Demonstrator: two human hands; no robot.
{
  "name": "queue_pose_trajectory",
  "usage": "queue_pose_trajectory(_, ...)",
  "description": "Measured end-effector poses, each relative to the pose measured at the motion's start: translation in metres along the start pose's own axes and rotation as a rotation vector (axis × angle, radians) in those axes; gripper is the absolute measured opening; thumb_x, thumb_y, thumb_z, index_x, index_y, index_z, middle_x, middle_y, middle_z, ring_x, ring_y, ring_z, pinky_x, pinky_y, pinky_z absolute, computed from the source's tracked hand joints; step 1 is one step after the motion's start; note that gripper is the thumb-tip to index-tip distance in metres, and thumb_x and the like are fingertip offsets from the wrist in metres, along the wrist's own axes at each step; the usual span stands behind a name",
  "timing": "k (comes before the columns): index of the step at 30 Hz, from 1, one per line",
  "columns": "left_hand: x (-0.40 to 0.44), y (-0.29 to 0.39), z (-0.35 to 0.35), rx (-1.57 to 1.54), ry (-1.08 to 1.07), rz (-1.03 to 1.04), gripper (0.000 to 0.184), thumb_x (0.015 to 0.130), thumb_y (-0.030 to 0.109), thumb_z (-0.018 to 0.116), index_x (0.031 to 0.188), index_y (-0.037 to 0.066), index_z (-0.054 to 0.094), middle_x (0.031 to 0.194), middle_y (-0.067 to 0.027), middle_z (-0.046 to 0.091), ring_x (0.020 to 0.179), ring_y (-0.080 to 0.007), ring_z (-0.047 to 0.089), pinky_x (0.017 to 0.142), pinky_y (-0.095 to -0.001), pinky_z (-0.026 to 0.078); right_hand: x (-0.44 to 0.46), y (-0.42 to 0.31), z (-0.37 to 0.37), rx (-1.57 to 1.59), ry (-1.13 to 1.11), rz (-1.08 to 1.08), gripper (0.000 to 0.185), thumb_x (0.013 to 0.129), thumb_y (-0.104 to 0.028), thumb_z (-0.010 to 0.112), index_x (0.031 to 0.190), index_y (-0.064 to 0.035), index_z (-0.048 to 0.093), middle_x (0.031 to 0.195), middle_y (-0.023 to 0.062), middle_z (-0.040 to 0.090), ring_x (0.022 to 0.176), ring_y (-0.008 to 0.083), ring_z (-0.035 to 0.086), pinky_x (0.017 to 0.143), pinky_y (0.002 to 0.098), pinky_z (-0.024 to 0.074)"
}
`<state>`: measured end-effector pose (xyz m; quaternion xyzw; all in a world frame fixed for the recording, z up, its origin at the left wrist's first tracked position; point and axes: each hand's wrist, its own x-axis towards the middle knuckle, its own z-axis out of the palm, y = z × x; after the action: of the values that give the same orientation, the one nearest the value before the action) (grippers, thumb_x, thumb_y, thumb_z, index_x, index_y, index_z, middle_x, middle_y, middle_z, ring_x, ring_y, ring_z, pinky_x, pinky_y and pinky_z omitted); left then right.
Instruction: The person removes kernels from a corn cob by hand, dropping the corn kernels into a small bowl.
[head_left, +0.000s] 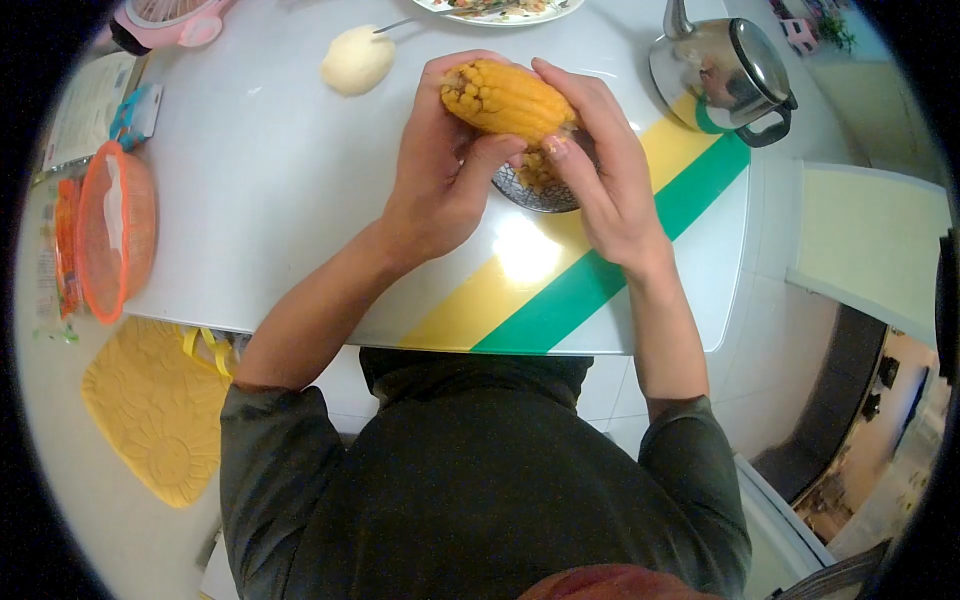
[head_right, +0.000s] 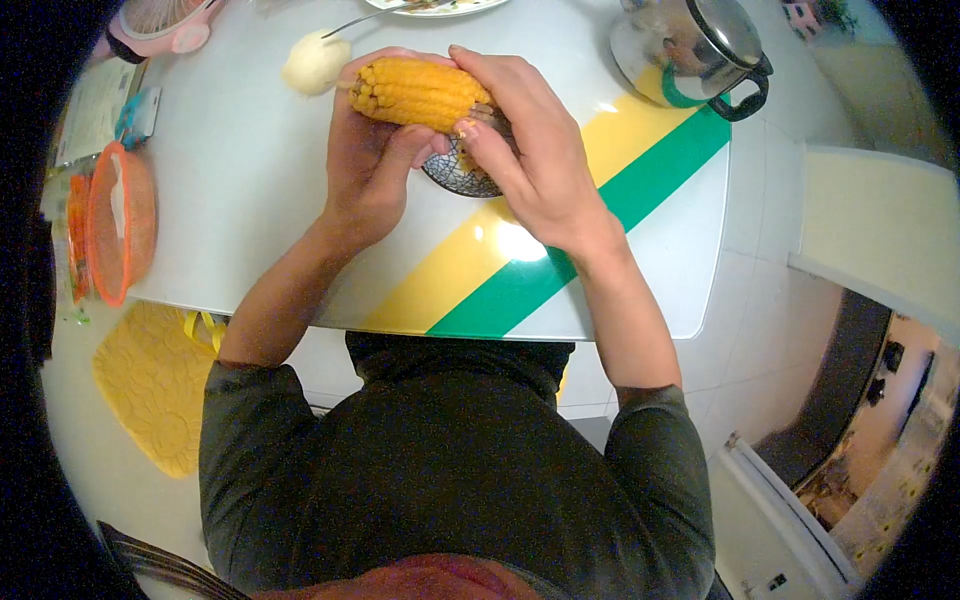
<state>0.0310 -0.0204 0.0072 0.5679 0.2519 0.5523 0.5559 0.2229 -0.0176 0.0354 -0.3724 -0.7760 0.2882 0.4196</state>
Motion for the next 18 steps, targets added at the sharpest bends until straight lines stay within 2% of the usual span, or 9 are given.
queue_pose_trajectory(6, 0.0002, -0.0004, 0.0000, -0.013, -0.003, -0.002, 0.052, 0.097, -0.008, 0.056, 0.143, 0.003, 0.033, 0.131, -0.0102, 0.049, 0.114, -0.0166, 0.059, 0.090, -0.0285, 0.056, 0.0008, 0.0003, -0.0009, -0.015, -0.014, -0.027, 0.052, 0.093, -0.008, 0.059, 0.144, 0.0007, 0.051, 0.127, 0.0203, 0.060, 0.114, 0.0362, 0.059, 0.103, 0.0404, 0.0457)
queue_pose_trajectory(9, 0.0005, -0.0024, 0.0032, 0.002, 0.042, 0.021, 0.052, 0.098, -0.003, 0.056, 0.144, 0.005, 0.032, 0.133, -0.0141, 0.058, 0.086, -0.0114, 0.060, 0.069, -0.0229, 0.048, 0.0012, -0.0005, 0.0000, -0.018, -0.012, -0.037, 0.052, 0.093, -0.005, 0.056, 0.144, 0.0009, 0.051, 0.127, 0.0204, 0.060, 0.115, 0.0362, 0.059, 0.103, 0.0405, 0.0454)
queue_pose_trajectory(12, 0.0005, -0.0011, 0.0036, 0.018, 0.046, 0.014, 0.052, 0.098, -0.001, 0.057, 0.144, 0.005, 0.033, 0.132, -0.0132, 0.058, 0.086, -0.0114, 0.060, 0.070, -0.0228, 0.048, 0.0002, 0.0021, 0.0000, -0.024, -0.016, -0.027, 0.052, 0.091, -0.003, 0.054, 0.143, 0.0010, 0.051, 0.127, 0.0201, 0.060, 0.115, 0.0359, 0.059, 0.104, 0.0404, 0.0454)
queue_pose_trajectory(15, -0.0012, -0.0002, 0.0016, 0.000, 0.009, -0.027, 0.053, 0.097, -0.008, 0.058, 0.143, 0.004, 0.033, 0.131, -0.0099, 0.050, 0.114, -0.0162, 0.058, 0.091, -0.0287, 0.056, 0.0007, 0.0014, -0.0019, -0.006, -0.022, -0.015, 0.053, 0.089, -0.001, 0.053, 0.143, 0.0013, 0.051, 0.127, 0.0200, 0.060, 0.116, 0.0355, 0.059, 0.103, 0.0399, 0.0456)
queue_pose_trajectory(18, -0.0004, 0.0017, 0.0006, -0.003, -0.002, -0.044, 0.053, 0.097, -0.007, 0.058, 0.142, 0.004, 0.034, 0.130, -0.0097, 0.050, 0.114, -0.0161, 0.058, 0.091, -0.0290, 0.056, 0.0020, -0.0040, -0.0048, 0.034, -0.030, -0.018, 0.052, 0.090, -0.003, 0.054, 0.142, 0.0013, 0.052, 0.127, 0.0199, 0.060, 0.115, 0.0354, 0.059, 0.103, 0.0393, 0.0461)
